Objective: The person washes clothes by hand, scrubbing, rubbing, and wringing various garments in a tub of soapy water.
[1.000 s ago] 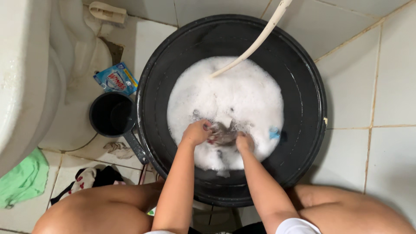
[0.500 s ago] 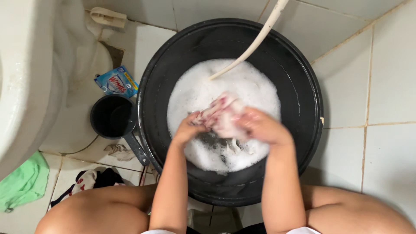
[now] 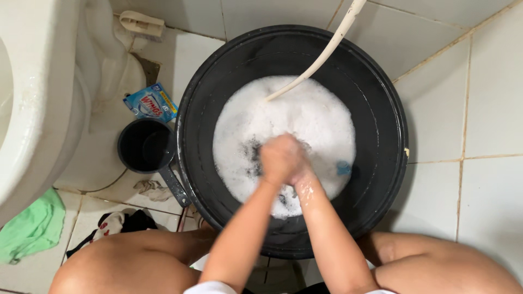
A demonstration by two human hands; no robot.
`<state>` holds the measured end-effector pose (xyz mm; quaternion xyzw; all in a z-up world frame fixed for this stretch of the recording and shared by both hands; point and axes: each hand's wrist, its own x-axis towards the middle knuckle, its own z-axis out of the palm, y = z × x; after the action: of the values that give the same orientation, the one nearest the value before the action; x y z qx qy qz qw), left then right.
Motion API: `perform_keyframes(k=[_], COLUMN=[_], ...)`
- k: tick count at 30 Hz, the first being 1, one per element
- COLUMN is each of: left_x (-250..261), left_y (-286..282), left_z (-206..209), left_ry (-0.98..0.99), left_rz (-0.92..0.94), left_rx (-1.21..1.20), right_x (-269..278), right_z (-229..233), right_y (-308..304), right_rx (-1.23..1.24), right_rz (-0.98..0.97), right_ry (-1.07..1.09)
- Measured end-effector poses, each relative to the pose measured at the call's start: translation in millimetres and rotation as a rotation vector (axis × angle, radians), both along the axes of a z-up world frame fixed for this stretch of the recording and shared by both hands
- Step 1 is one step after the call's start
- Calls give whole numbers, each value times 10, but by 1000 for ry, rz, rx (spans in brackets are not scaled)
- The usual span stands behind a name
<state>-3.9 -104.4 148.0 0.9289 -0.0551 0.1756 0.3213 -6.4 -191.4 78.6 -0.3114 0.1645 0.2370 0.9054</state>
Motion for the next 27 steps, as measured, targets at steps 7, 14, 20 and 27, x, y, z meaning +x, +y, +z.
perform_keyframes(k=[7,14,20,27], left_x=[-286,115,55,34], left_y=[-368,438,1157,1044], left_z=[-59,-300,-424,-450], left_ry=[111,-30,587,767], left_rz=[57,309,373,163], left_rx=[-441,-571,-363,-225], right_x=[-14,160,173,-401], right_z=[3,-111,-60,-1432], right_y=[100,-192,-567,-417], right_rx=[-201,32,-822,-551], right_rz=[52,166,524,501], right_ry=[-152,30,15,383])
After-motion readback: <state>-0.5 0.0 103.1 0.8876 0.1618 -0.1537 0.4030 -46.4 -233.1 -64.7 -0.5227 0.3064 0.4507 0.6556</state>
